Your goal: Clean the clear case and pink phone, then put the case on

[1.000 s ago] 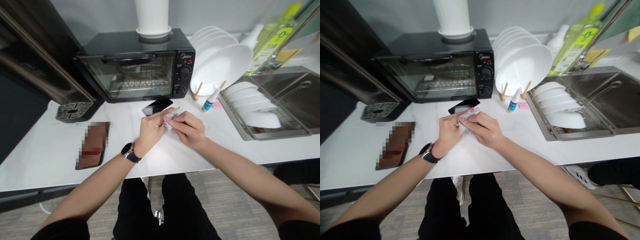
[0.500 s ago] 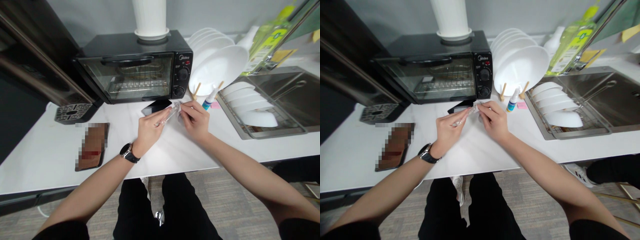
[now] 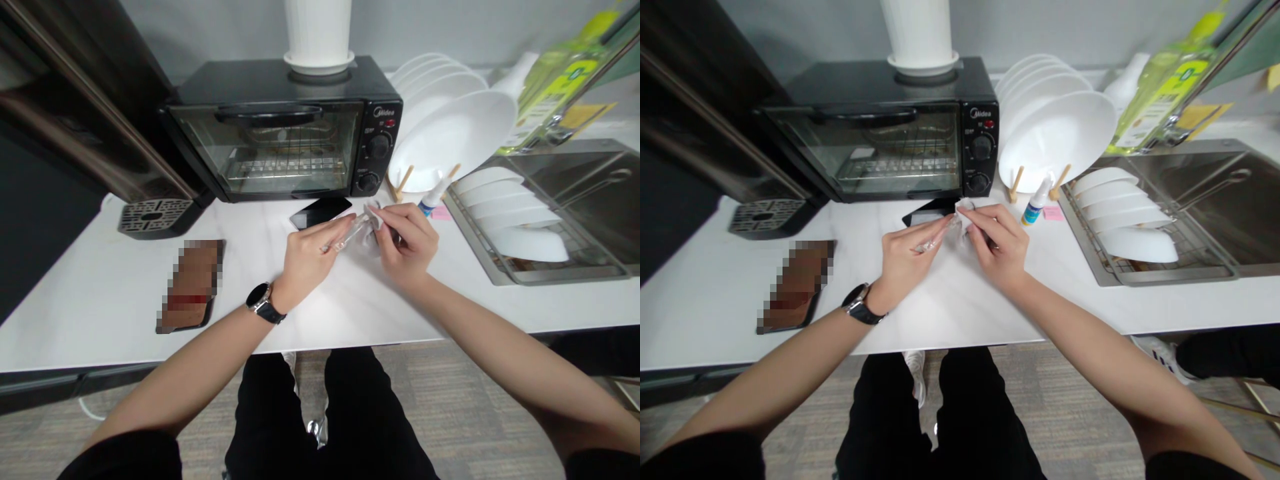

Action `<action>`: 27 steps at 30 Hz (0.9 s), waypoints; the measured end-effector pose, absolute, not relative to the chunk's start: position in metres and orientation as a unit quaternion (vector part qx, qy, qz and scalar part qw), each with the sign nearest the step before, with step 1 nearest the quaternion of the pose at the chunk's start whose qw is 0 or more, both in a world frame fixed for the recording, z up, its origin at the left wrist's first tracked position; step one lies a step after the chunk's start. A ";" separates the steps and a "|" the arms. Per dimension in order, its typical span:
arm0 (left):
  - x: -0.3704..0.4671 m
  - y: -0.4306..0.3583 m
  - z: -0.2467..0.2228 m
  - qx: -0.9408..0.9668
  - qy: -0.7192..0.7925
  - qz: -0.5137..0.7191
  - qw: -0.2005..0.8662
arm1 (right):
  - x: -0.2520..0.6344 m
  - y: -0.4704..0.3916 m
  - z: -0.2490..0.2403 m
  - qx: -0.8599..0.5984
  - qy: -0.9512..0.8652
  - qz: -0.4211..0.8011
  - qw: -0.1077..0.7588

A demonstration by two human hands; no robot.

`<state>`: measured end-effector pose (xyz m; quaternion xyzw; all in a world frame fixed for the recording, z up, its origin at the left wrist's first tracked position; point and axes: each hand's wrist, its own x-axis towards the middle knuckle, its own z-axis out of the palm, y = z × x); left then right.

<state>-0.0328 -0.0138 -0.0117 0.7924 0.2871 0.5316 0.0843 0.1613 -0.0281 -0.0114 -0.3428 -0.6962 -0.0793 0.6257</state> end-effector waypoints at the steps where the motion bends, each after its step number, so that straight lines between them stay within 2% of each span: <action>1: -0.033 -0.014 -0.011 0.795 0.284 0.530 0.083 | 0.161 -0.029 -0.011 -0.329 -0.705 -0.086 0.622; 10: -0.037 -0.019 -0.006 0.807 0.305 0.491 0.120 | 0.148 -0.039 -0.004 -0.193 -0.811 -0.083 0.546; 21: -0.037 -0.014 -0.013 0.790 0.330 0.511 0.075 | 0.165 -0.025 -0.007 -0.301 -0.739 -0.107 0.593; 27: -0.036 -0.014 -0.010 0.803 0.306 0.506 0.073 | 0.157 -0.032 -0.007 -0.266 -0.756 -0.089 0.591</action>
